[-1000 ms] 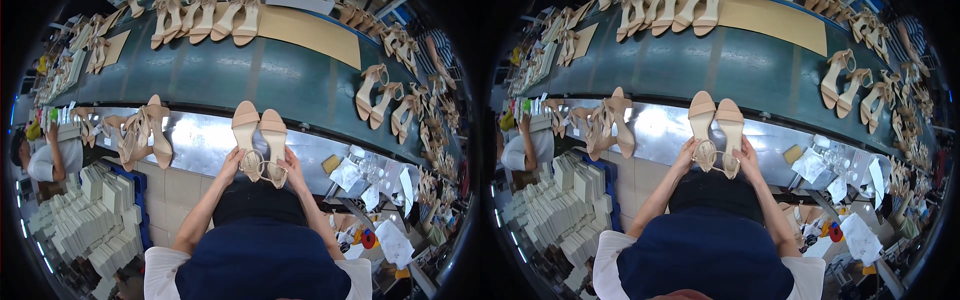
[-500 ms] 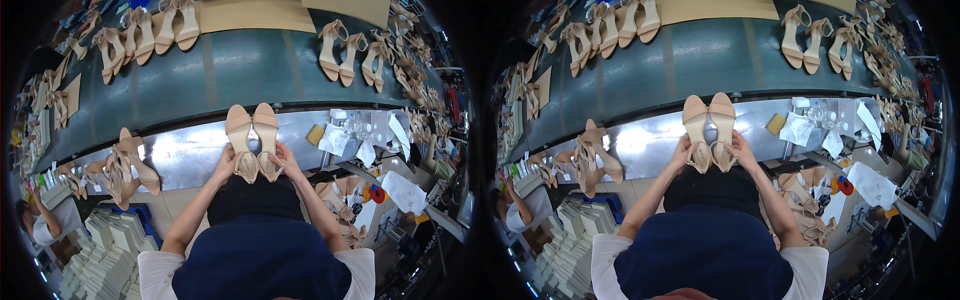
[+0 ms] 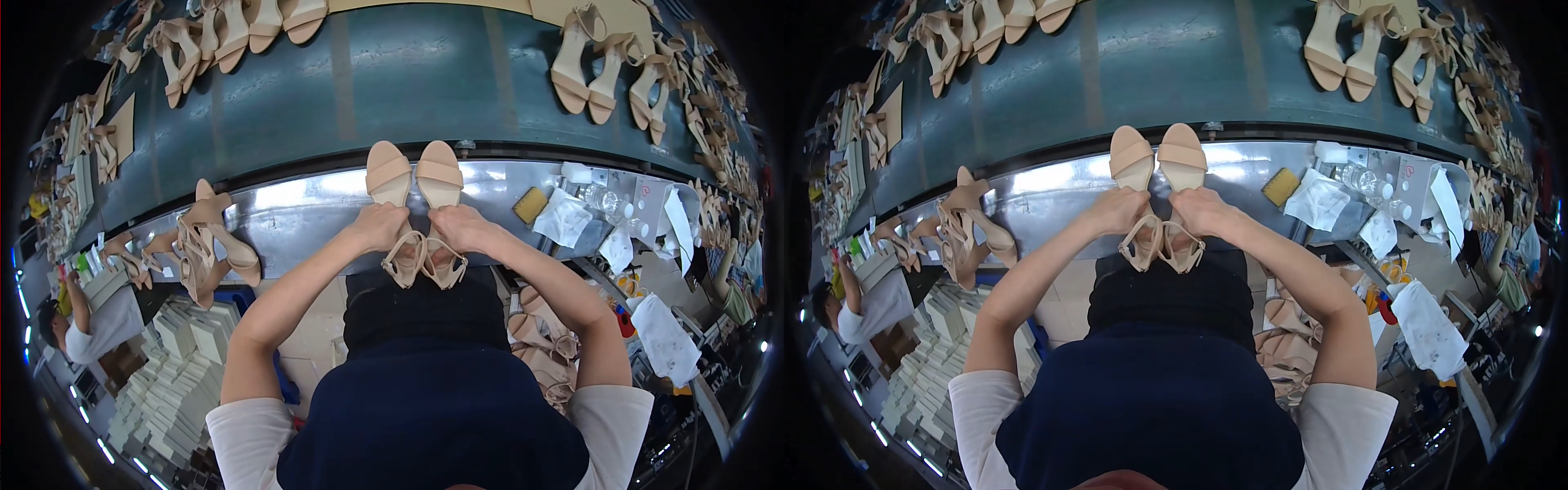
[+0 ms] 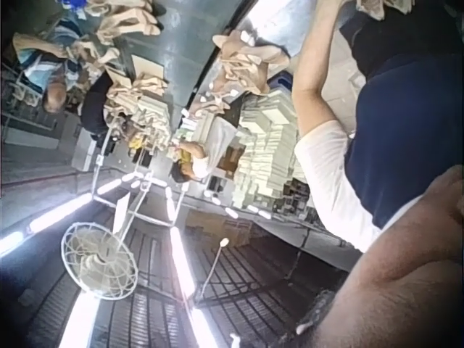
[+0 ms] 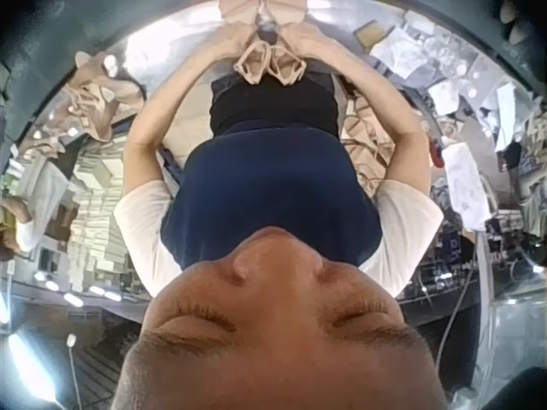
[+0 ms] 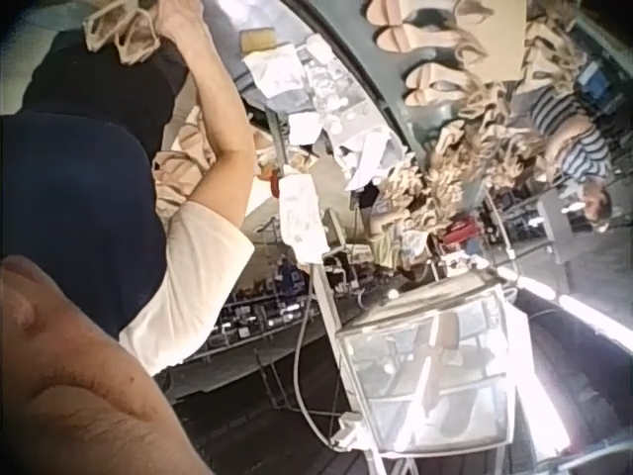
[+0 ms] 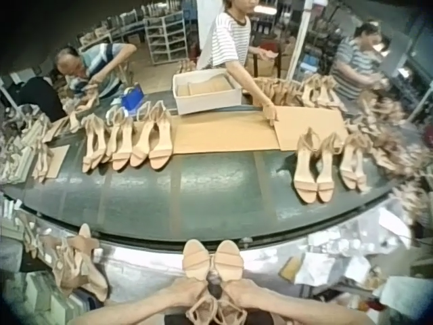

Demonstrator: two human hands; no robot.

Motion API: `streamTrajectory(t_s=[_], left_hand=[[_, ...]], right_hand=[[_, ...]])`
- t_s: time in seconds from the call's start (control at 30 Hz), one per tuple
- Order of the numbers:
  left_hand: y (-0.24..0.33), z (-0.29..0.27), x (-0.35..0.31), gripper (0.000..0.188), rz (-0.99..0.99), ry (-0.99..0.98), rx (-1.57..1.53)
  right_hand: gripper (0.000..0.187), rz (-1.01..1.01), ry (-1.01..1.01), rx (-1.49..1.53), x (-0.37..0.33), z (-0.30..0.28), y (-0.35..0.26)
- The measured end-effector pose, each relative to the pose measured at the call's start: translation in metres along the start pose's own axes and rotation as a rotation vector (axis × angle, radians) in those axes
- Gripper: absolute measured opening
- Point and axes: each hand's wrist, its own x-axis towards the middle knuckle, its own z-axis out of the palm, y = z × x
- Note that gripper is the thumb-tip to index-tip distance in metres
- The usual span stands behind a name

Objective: Cleaning and inspecting high-heeled sandals on an assembly line in a shoe factory.

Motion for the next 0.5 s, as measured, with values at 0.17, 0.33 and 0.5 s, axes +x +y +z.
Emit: streamTrajectory(t_s=[0.17, 0.33, 0.5], left_hand=[[0.017, -0.001, 0.0, 0.034, -0.049, -0.019, 0.085], [0.018, -0.006, 0.012, 0.042, 0.016, -0.133, 0.157], [-0.021, -0.012, 0.02, 0.029, 0.181, -0.209, 0.095]], right_hand=[[0.061, 0.014, 0.038, -0.035, 0.0, 0.004, -0.004], [0.045, -0.082, -0.127, -0.155, 0.009, -0.006, -0.003], [0.029, -0.117, -0.145, 0.106, 0.022, -0.014, 0.017]])
